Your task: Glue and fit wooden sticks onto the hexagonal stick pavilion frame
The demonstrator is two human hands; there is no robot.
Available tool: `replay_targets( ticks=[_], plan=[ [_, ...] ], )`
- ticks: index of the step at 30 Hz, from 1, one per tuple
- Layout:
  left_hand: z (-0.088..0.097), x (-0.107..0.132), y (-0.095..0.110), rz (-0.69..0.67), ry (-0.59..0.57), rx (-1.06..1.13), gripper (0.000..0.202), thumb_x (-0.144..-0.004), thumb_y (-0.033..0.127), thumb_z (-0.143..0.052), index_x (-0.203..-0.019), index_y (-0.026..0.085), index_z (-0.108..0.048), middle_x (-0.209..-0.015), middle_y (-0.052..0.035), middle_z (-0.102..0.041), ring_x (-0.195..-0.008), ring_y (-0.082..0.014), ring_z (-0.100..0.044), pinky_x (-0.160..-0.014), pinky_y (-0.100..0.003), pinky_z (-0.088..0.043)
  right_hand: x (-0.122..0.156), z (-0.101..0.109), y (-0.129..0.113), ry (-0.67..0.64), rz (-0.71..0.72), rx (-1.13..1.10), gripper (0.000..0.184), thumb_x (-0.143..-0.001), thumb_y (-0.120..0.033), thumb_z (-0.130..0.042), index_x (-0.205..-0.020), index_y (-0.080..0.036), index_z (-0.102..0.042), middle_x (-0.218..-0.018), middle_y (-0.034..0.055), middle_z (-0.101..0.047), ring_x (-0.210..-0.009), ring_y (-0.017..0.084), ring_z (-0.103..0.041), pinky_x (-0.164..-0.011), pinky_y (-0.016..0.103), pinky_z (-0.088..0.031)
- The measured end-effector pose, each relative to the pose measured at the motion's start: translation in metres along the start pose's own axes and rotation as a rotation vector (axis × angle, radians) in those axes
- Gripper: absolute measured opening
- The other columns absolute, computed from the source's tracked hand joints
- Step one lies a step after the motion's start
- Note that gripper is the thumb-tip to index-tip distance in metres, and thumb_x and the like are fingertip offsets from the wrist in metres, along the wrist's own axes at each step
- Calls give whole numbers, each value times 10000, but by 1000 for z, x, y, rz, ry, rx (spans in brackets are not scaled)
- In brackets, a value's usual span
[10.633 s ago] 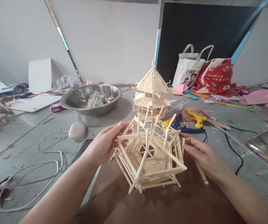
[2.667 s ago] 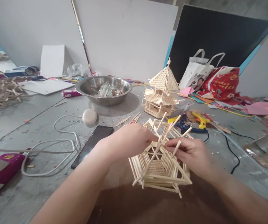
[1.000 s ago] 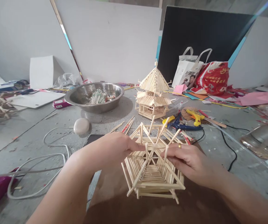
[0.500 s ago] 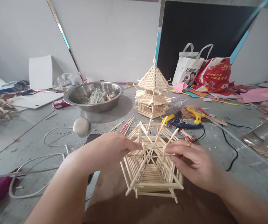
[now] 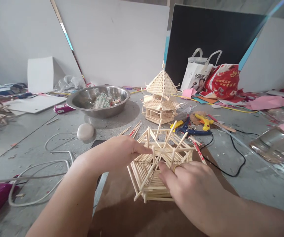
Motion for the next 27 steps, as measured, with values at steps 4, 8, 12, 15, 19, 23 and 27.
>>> replay_targets(
  ticks=[4, 8, 12, 15, 19, 23, 27],
  plan=[
    [2, 0, 2, 24, -26, -9, 439, -730, 58, -388, -939, 316, -675, -709, 34, -671, -575, -93, -517, -576, -189, -373, -10, -7, -3, -235, -22, 15, 246, -669, -34, -569, -863, -129, -686, -502, 56, -628, -420, 186, -585, -380, 274, -372],
    [2, 0, 3, 1, -11, -7, 490, -729, 52, -380, -1001, 360, -646, -790, 41, -687, -620, -95, -536, -588, -185, -375, -12, -12, -2, -331, -37, 8, 317, -704, -30, -547, -978, -146, -659, -580, 64, -661, -476, 196, -615, -398, 274, -400],
    [2, 0, 4, -1, -10, -10, 467, -745, 63, -381, -1004, 344, -650, -800, 30, -692, -624, -96, -541, -582, -181, -373, -10, -15, -2, -336, -61, 39, 355, -720, -50, -549, -1050, -152, -633, -592, 60, -664, -494, 186, -622, -413, 265, -412],
    [2, 0, 4, -5, -4, 1, 442, -748, 75, -390, -990, 331, -657, -755, 30, -683, -591, -91, -526, -560, -179, -360, -10, -15, -2, -349, -72, 49, 354, -736, -75, -552, -1073, -154, -623, -580, 61, -659, -501, 183, -626, -428, 258, -421],
    [1, 0, 3, -37, 19, 28, 406, -760, 87, -383, -907, 332, -671, -716, 51, -664, -571, -84, -508, -540, -180, -338, -11, -15, -3, -358, -76, 39, 359, -752, -85, -540, -1100, -145, -605, -589, 65, -661, -515, 190, -630, -439, 265, -430],
    [1, -2, 5, -65, 44, 31, 392, -749, 74, -380, -856, 310, -674, -629, 61, -623, -511, -79, -449, -505, -183, -310, -10, -16, -3, -342, -71, 33, 315, -761, -89, -530, -1061, -127, -618, -583, 67, -654, -520, 201, -627, -440, 278, -423],
    [2, -3, 8, -80, 81, 28, 342, -733, 72, -398, -779, 274, -670, -569, 66, -580, -469, -74, -392, -471, -182, -279, -10, -16, -3, -280, -76, 46, 252, -742, -80, -541, -966, -129, -646, -560, 64, -646, -490, 192, -613, -424, 269, -383]
  ],
)
Point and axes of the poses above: each hand's wrist, its own x-axis away from the middle knuckle, its own z-axis out of the back of the hand, y = z × x, the point moved 4 cm from there along -x, towards the middle knuckle
